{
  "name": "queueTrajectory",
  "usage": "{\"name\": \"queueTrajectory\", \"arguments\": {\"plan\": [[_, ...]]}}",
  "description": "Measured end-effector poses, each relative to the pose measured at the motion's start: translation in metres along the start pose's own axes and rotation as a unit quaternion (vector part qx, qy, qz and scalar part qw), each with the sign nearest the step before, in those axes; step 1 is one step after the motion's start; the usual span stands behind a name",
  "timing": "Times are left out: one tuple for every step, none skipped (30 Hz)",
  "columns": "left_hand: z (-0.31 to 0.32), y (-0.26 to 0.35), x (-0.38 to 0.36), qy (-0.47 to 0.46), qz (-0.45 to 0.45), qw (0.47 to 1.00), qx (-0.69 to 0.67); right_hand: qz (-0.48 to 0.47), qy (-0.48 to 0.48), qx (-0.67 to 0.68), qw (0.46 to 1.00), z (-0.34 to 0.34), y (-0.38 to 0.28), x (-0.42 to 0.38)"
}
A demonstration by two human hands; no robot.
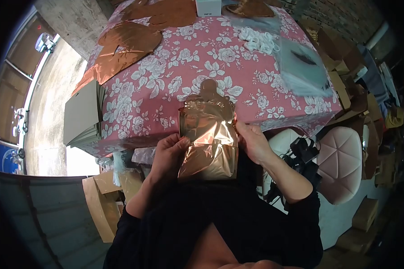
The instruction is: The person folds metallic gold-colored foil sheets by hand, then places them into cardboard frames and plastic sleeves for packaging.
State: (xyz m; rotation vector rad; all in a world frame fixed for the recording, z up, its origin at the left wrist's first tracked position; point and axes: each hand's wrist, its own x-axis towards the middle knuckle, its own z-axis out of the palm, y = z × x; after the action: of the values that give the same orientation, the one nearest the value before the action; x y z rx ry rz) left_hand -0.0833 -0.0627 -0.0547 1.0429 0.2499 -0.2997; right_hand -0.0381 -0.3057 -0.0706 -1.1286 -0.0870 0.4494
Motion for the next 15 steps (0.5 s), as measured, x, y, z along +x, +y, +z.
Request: {"name": "queueTrajectory", "arguments": {"plan": [[-0.002, -0.001, 0.0, -0.003, -0.006, 1.0, -0.005, 0.011, -0.019, 0.01, 1.0, -0.006, 0.0, -0.003], [-0.004, -0.002, 0.0, -0.006, -0.012, 1.0, -0.011, 0.022, -0.038, 0.02, 0.999, -0.01, 0.002, -0.005], [-0.005, -0.004, 0.001, -0.004, -0.01, 1.0, -0.013, 0.012, -0.047, -0.048, 0.998, -0.012, 0.005, -0.004], [-0.006, -0.005, 0.001, -0.002, -0.012, 1.0, -0.012, 0.013, -0.049, -0.05, 0.997, -0.01, 0.005, -0.007], [-0.007, -0.006, 0.002, -0.001, -0.012, 1.0, -0.012, 0.023, -0.063, -0.073, 0.995, -0.007, 0.004, -0.009], [-0.008, -0.009, 0.004, 0.001, -0.009, 1.0, -0.013, 0.034, -0.077, -0.096, 0.992, -0.004, 0.002, -0.011], [-0.01, -0.012, 0.006, 0.001, -0.008, 1.0, -0.015, 0.02, -0.072, -0.084, 0.994, 0.005, -0.002, -0.011], [-0.01, -0.014, 0.006, 0.002, -0.007, 1.0, -0.017, 0.02, -0.077, -0.085, 0.993, 0.006, -0.001, -0.01], [-0.01, -0.013, 0.005, 0.005, -0.004, 1.0, -0.018, 0.028, -0.067, -0.08, 0.994, 0.006, 0.002, -0.009], [-0.01, -0.013, 0.005, 0.008, -0.002, 1.0, -0.005, 0.036, -0.056, -0.075, 0.995, 0.006, 0.005, -0.009], [-0.009, -0.012, 0.004, 0.011, 0.0, 1.0, 0.008, 0.051, -0.049, -0.056, 0.996, 0.006, 0.008, -0.008], [-0.009, -0.009, 0.003, 0.014, 0.004, 1.0, 0.007, 0.051, -0.055, -0.057, 0.996, 0.006, 0.007, -0.009], [-0.007, -0.005, 0.001, 0.004, 0.001, 1.0, 0.028, 0.071, -0.05, -0.041, 0.995, 0.005, 0.005, -0.01], [-0.005, -0.001, -0.001, -0.007, -0.002, 0.999, 0.049, 0.092, -0.045, -0.026, 0.994, 0.004, 0.005, -0.011], [0.001, 0.002, -0.003, 0.013, -0.002, 0.998, 0.065, 0.04, -0.046, -0.031, 0.998, 0.003, 0.015, -0.008]]}}
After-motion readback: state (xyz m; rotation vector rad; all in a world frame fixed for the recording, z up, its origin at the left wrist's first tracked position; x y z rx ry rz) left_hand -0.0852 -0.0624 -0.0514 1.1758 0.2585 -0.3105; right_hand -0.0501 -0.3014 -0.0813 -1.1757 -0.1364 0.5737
